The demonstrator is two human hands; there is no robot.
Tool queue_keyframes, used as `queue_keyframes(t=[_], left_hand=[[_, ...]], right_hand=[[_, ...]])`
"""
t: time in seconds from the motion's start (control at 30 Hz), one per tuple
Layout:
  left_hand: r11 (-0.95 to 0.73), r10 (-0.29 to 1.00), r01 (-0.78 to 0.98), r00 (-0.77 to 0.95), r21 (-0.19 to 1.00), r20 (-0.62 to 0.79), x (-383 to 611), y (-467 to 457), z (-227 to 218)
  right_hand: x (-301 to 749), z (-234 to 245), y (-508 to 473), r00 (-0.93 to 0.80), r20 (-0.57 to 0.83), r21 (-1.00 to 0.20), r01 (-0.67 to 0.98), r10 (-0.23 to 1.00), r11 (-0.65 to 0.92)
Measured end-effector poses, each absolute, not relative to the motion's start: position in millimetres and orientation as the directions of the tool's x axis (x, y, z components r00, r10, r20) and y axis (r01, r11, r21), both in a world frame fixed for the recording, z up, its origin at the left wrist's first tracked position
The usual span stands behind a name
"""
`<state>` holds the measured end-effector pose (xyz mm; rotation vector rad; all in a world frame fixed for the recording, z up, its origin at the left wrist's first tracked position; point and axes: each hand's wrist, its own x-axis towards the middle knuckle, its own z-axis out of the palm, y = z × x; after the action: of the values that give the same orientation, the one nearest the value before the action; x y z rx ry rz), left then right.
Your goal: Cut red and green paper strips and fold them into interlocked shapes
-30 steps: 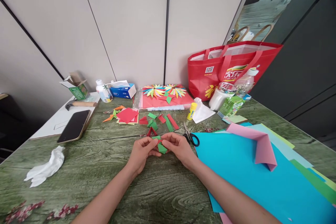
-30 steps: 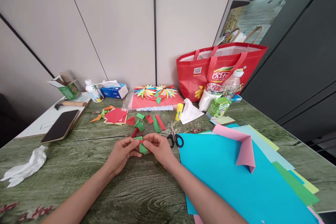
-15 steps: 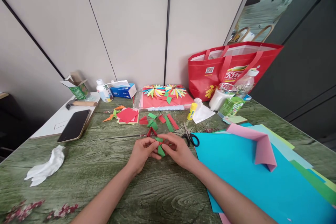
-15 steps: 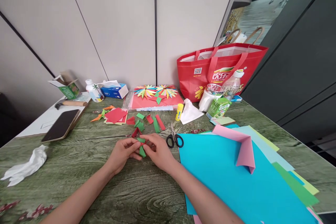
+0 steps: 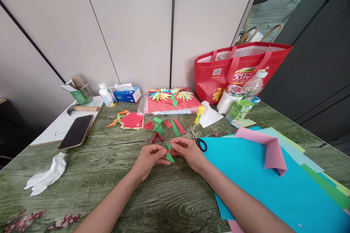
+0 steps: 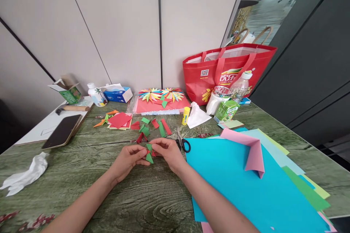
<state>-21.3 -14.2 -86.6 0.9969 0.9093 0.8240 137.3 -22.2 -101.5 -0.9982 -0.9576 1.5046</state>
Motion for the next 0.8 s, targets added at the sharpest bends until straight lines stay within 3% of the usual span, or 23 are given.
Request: queue_keyframes(t=[0.2, 0.43, 0.63, 0.8], left_hand=[[0.355, 0.874, -0.207, 0.419, 0.912, -0.245, -22.6, -13.8, -87.2], [0.315, 0.894, -0.171, 0.384, 0.934, -0.231, -21.4, -14.7, -87.5], [0.217, 0.943, -0.057, 0.271, 0.975, -0.194, -16.3, -16.7, -87.1], [0.257, 0.928, -0.043, 0.289, 0.966, -0.234, -16.0, -16.6, -88.9]], right_hand=[[136.2, -102.4, -22.4, -0.181, -0.151, -0.856, -0.468, 0.972, -0.220], [136.2, -102.9, -22.2, -0.241, -0.174, -0.807, -0.520, 0.955, -0.278], [133.2, -106.0, -22.2, -0.172, -0.127, -0.885, -0.424, 0.977, -0.190], [131.4, -109.0, -22.4, -0.092, -0.085, -0.963, -0.249, 0.992, -0.106]])
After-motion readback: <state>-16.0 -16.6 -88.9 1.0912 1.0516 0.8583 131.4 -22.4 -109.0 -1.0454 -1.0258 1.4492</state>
